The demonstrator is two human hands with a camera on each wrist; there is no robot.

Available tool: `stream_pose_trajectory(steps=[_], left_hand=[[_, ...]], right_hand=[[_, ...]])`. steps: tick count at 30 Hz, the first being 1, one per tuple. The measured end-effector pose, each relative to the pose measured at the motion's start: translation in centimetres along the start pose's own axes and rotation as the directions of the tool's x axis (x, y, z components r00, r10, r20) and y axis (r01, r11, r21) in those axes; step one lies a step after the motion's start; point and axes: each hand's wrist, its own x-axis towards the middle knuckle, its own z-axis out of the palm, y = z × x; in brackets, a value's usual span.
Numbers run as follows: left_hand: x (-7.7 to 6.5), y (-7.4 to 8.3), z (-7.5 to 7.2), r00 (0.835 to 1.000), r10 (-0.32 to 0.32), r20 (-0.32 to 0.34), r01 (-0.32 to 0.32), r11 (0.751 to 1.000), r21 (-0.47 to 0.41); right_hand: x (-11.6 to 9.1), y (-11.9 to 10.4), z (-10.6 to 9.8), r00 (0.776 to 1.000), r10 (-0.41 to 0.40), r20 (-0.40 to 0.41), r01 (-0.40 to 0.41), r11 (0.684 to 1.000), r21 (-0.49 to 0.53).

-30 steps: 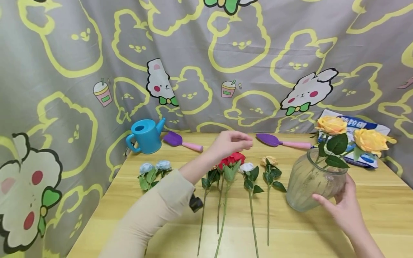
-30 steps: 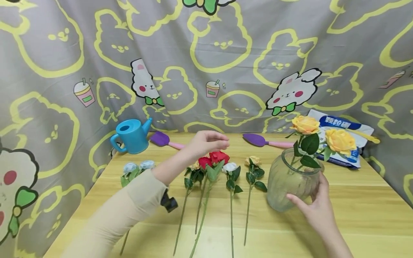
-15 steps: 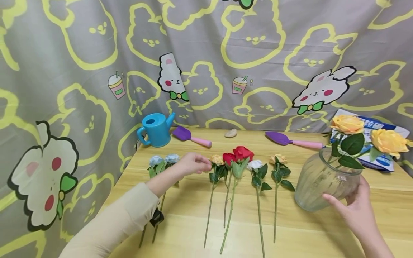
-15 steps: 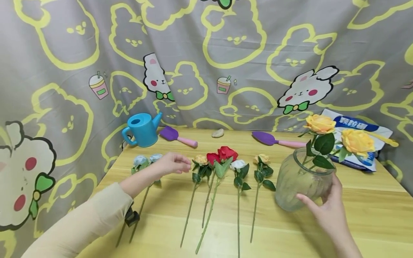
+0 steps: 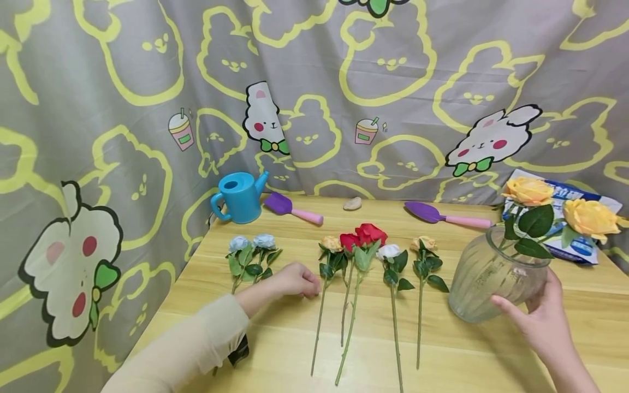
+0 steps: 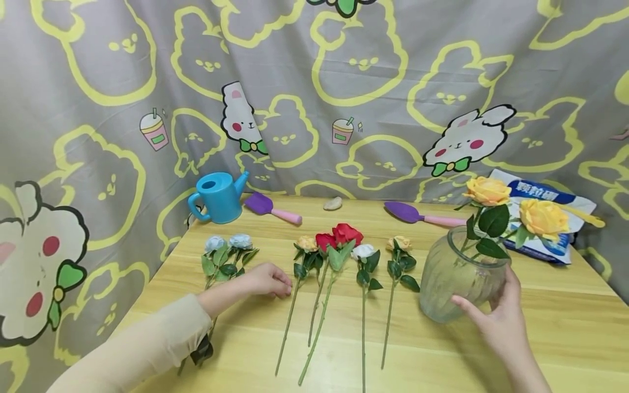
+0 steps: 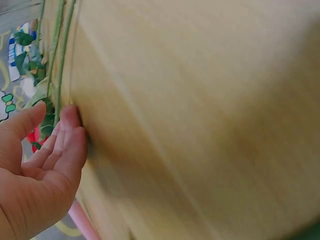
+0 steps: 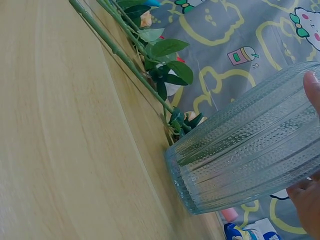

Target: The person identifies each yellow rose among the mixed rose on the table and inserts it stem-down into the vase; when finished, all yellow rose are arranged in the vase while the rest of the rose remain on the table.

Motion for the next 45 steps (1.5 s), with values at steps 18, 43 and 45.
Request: stream_pose_trajectory(steps=[18, 43, 45], left_hand=[[0.9, 0.5, 1.9, 0.995, -0.102, 0.007, 0.103, 0.994, -0.043], [1.1, 4.8, -2.5, 0.998, 0.067, -0.005, -0.065, 0.938, -0.341], [1.0, 5.9, -2.9, 0.995, 0.103, -0.014, -0.101, 0.933, -0.344]], right_hand=[[-0.3, 0.0, 0.1, 1.0, 0.007, -0.025, -0.009, 0.998, -0.059], [-0.2, -0.1, 0.0, 1.0, 0.014, -0.01, -0.014, 0.998, -0.055], [-0.2, -0.1, 0.0, 1.0, 0.016, -0.006, -0.016, 0.999, -0.051]])
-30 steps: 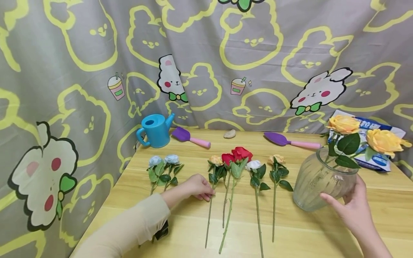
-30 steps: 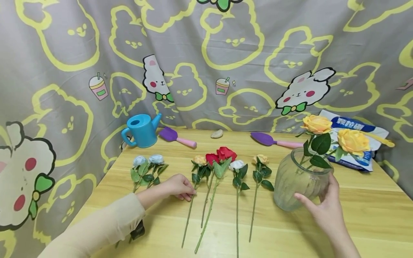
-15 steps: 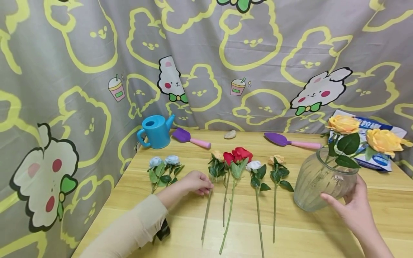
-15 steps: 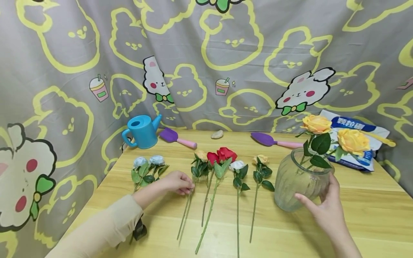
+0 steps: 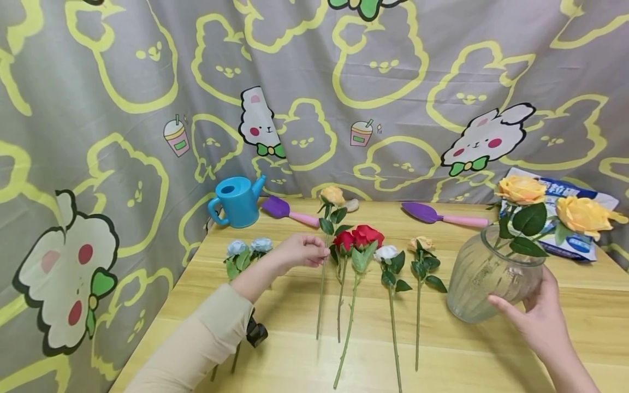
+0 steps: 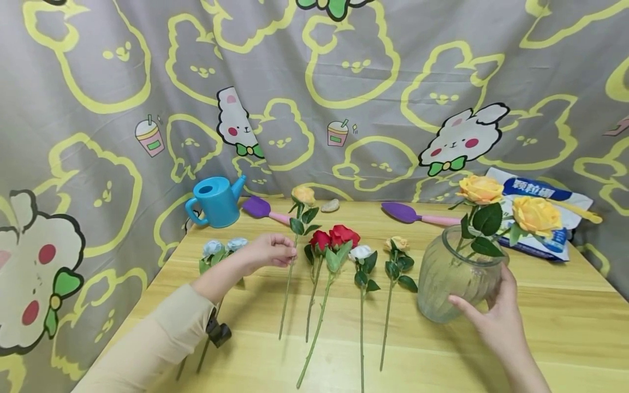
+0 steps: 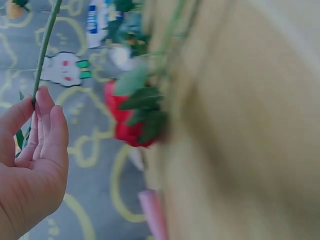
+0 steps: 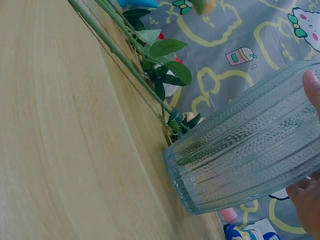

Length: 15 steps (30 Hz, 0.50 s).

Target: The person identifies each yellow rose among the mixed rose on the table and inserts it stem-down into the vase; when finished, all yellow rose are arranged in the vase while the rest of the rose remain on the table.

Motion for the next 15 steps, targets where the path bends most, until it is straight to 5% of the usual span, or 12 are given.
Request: stream_pose_trajectory(steps=[7, 15], left_hand=[[0.3, 4.7, 0.7, 0.991, 0.133, -0.033, -0.136, 0.984, -0.115], [1.3, 9.3, 3.1, 0.963, 0.261, -0.07, -0.269, 0.952, -0.145]], right_hand=[[0.2, 0.0, 0.0, 1.0, 0.012, 0.006, -0.012, 1.0, -0.006], [0.2, 0.1, -0.1, 1.0, 0.018, 0.008, -0.018, 1.0, 0.0]])
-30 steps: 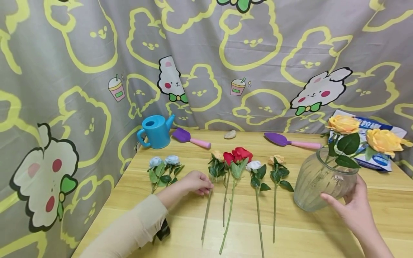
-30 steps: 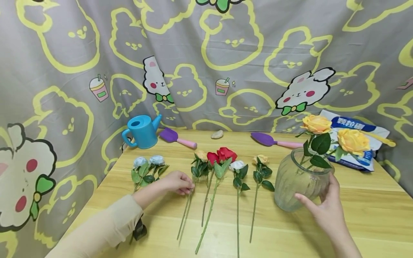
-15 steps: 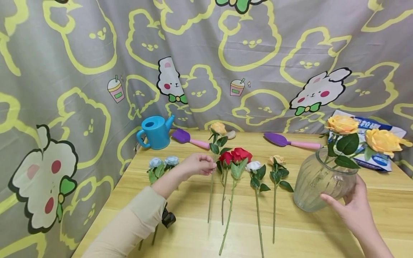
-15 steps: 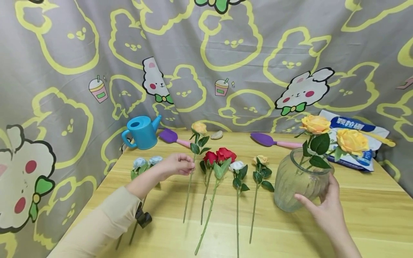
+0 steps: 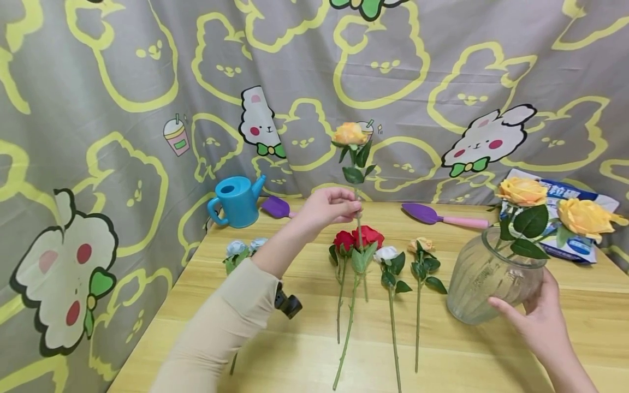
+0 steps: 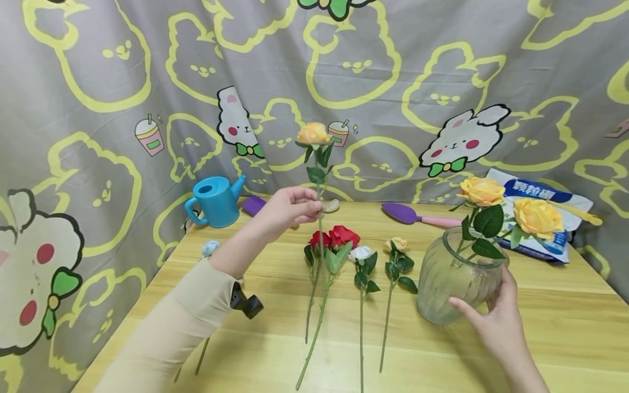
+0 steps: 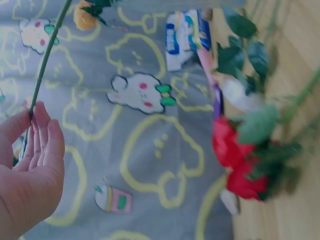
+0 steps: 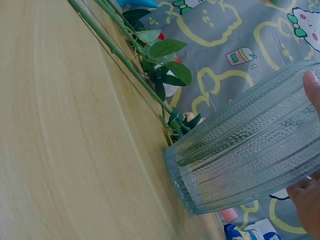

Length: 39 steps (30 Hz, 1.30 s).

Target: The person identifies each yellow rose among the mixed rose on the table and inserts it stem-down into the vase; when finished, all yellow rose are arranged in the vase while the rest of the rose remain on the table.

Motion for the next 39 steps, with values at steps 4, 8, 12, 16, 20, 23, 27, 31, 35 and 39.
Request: stream_pose_trajectory(steps=[4, 8, 12, 16, 20, 23, 27, 31, 35, 39], left_hand=[[0.9, 1.2, 1.7, 0.998, 0.067, 0.005, -0.067, 0.998, -0.023], [1.7, 2.4, 3.5, 0.991, 0.132, 0.001, -0.132, 0.991, -0.035], [2.4, 3.5, 5.1, 0.978, 0.207, -0.026, -0.208, 0.977, -0.047], [3.0, 4.6, 6.8, 0.956, 0.289, -0.059, -0.293, 0.953, -0.082], [3.5, 5.6, 8.7, 0.93, 0.354, -0.104, -0.367, 0.917, -0.157], [4.0, 6.0, 10.1, 0.915, 0.378, -0.14, -0.398, 0.903, -0.164], [4.7, 5.9, 11.9, 0.898, 0.406, -0.17, -0.425, 0.9, -0.097], [5.4, 4.9, 13.6, 0.888, 0.419, -0.191, -0.431, 0.902, -0.028], [5.7, 3.3, 15.1, 0.896, 0.408, -0.176, -0.407, 0.912, 0.042], [5.6, 1.6, 16.1, 0.908, 0.397, -0.137, -0.383, 0.917, 0.116]], right_hand=[[-0.1, -0.1, 0.0, 1.0, 0.006, -0.008, -0.006, 1.0, -0.028], [-0.1, -0.2, 0.2, 1.0, 0.004, -0.016, -0.005, 0.999, -0.043], [-0.1, -0.3, 0.2, 1.0, -0.001, -0.019, 0.0, 0.999, -0.04], [-0.1, -0.4, 0.2, 1.0, -0.004, -0.022, 0.003, 0.999, -0.036], [-0.3, -0.4, 0.3, 1.0, -0.017, -0.021, 0.016, 0.999, -0.03], [-0.4, -0.3, 0.3, 1.0, -0.021, -0.02, 0.02, 0.999, -0.033], [-0.5, -0.1, 0.3, 1.0, -0.019, -0.024, 0.018, 0.999, -0.045], [-0.6, 0.1, 0.2, 0.999, -0.027, -0.022, 0.026, 0.999, -0.043], [-0.8, 0.1, 0.1, 1.0, -0.023, -0.02, 0.022, 0.998, -0.055], [-0.9, -0.1, 0.1, 1.0, -0.006, -0.024, 0.004, 0.996, -0.091]])
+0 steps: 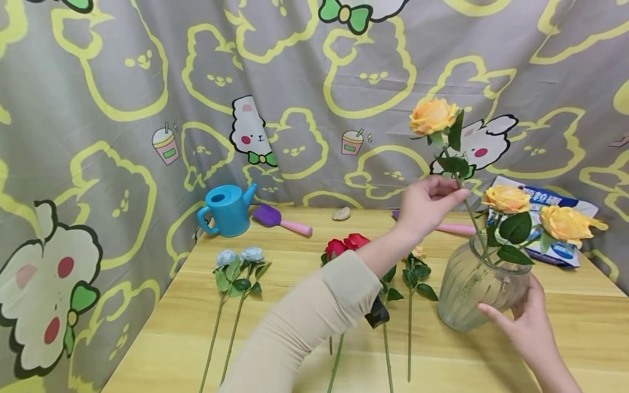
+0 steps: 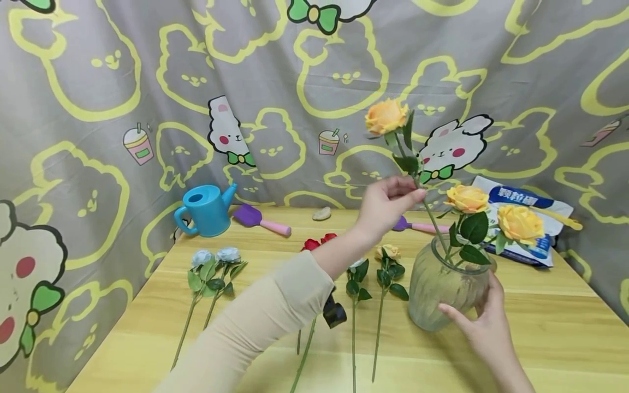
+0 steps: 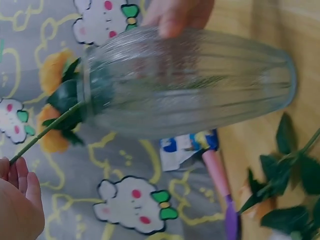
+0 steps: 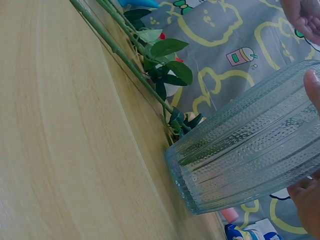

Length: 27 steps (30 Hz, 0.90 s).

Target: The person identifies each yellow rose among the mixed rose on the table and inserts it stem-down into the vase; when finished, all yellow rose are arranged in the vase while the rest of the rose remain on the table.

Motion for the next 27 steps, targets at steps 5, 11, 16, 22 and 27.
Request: stream_pose_trajectory(steps=[5, 11, 16, 22, 27], left_hand=[[-0.7, -1.3, 0.9, 1.0, -0.015, 0.021, 0.014, 0.997, 0.08], [-1.1, -2.0, 1.8, 0.991, -0.089, 0.097, 0.08, 0.992, 0.096], [-1.2, -2.2, 2.0, 0.981, -0.113, 0.157, 0.082, 0.978, 0.191], [-1.2, -2.3, 1.8, 0.983, -0.077, 0.167, 0.032, 0.966, 0.258], [-1.1, -2.3, 1.3, 0.982, -0.087, 0.169, 0.036, 0.957, 0.287]], right_hand=[[0.1, -0.2, 0.0, 1.0, -0.011, 0.014, 0.011, 1.0, -0.01], [0.1, 0.0, 0.0, 0.999, -0.044, 0.017, 0.044, 0.999, 0.005], [0.0, -0.1, -0.1, 0.999, -0.045, 0.016, 0.045, 0.999, -0.007], [0.1, -0.3, 0.0, 0.999, -0.032, 0.017, 0.032, 0.999, -0.038], [0.0, -0.2, -0.1, 1.0, -0.025, 0.009, 0.026, 0.999, -0.046]])
